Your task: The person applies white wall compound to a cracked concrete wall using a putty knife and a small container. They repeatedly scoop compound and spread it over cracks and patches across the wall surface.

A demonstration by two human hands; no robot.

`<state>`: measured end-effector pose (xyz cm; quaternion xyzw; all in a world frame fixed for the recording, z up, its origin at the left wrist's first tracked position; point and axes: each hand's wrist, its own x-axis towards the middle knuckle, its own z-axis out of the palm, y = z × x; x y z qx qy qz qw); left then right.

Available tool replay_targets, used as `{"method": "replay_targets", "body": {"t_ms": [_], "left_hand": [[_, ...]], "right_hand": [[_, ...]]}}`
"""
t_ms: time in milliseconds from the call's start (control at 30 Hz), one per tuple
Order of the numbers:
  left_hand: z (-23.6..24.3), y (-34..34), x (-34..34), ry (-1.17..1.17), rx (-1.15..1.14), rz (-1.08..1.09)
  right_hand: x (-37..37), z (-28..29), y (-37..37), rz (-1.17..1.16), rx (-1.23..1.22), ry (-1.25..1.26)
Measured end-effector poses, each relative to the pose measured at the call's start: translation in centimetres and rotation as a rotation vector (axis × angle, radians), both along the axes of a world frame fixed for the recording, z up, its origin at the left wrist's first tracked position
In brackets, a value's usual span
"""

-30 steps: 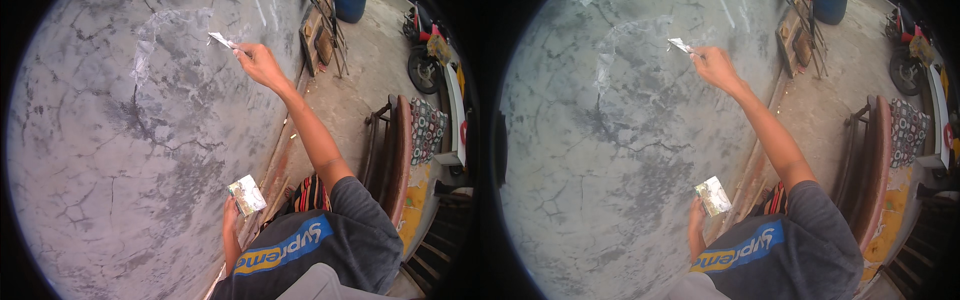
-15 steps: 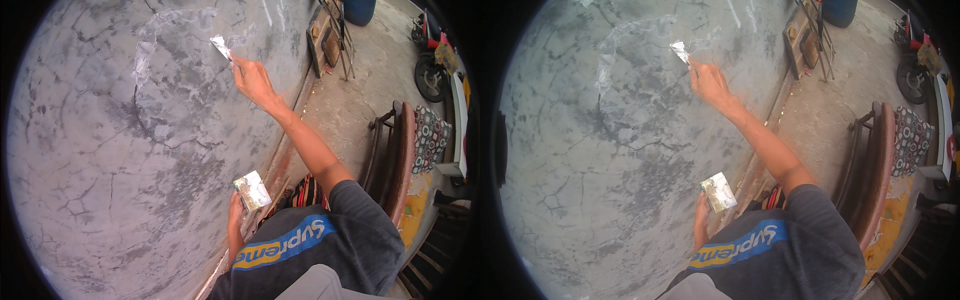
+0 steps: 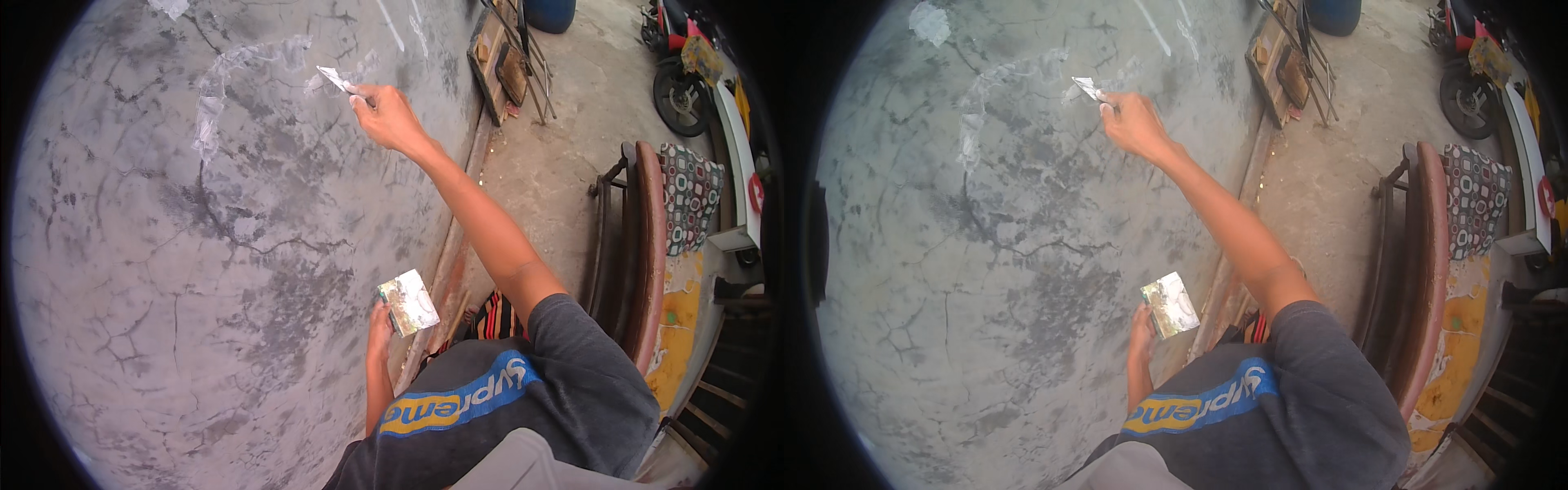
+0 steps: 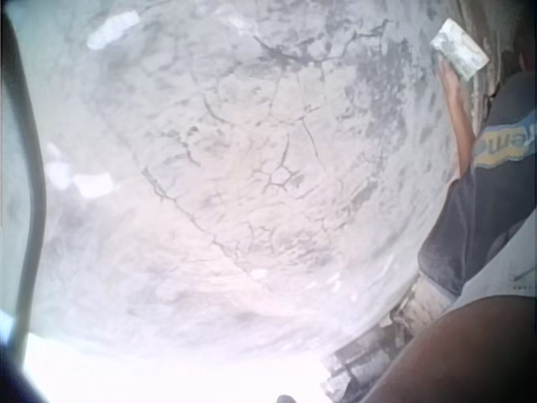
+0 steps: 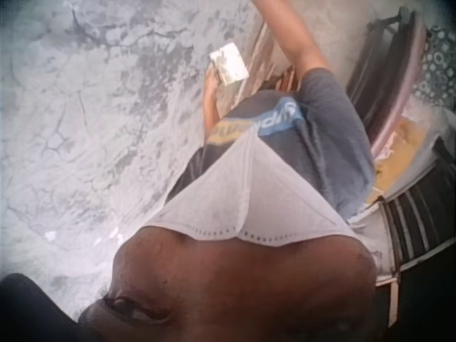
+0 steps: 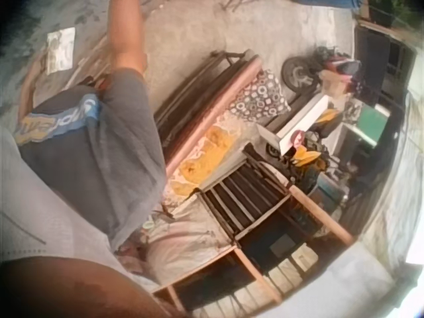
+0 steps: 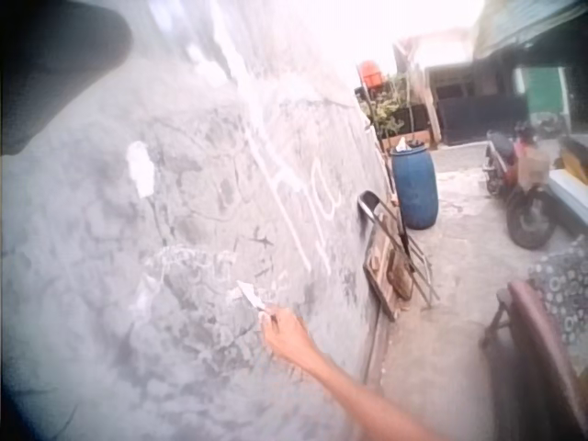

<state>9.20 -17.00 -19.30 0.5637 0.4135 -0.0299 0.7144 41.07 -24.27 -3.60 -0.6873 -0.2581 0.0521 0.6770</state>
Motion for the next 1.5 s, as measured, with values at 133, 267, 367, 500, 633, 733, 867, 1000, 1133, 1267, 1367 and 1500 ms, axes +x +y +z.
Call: {"method": "replay_targets", "body": {"t_ms": [133,267,367,500,633,733,867,1000,1133,1267,1367,1500], "left_hand": [[-2.7,1.2,-1.7,-0.108,0.052,-0.059],[-4.0,1.5,-3.3,-0.131,-0.011,0.03],[-3.8,1.7,-3.4,-0.105,0.038,0.024],[-1.6,1.6,-3.1,-0.018,0.062,-0.017],[-3.4,2.1,-3.8,-0.087,-0.014,0.009],[-3.5,2.0,-3.7,-0.079,-0.018,-0.002],[-3.4,2.3,-3.0,-0.11,-0.034,-0.003],[-4.0,2.7,-3.2,-0.086,-0.02,-0.008],[-2.6,2.5,-2.6,-0.021,-0.006,-0.021],[-2.9,2.5,-2.4,-0.056,0.012,-0.046],[-3.5,2.3,-2.3,-0.078,0.005,-0.045],[-3.9,2.7,-2.0,-0.047,-0.015,-0.067]], "right_hand": [[-1.2,-3.9,4.7,-0.121,0.184,-0.183],[-1.6,-3.1,0.6,0.057,-0.092,-0.179],[1.8,-0.6,-1.3,0.066,-0.147,-0.164],[2.8,1.2,-0.9,0.108,-0.168,-0.111],[2.0,-0.1,-0.7,0.149,-0.226,-0.16],[1.9,0.3,-0.7,0.113,-0.169,-0.205],[0.6,-0.2,0.6,-0.003,-0.141,-0.298],[-0.2,-1.8,0.2,0.006,-0.253,-0.414],[1.0,-2.3,-0.6,-0.043,-0.13,-0.328],[-0.5,-3.6,2.6,-0.103,0.042,-0.156],[-1.9,-6.8,6.8,-0.147,0.175,-0.204],[-2.1,-8.2,6.2,-0.086,0.116,-0.184]]}}
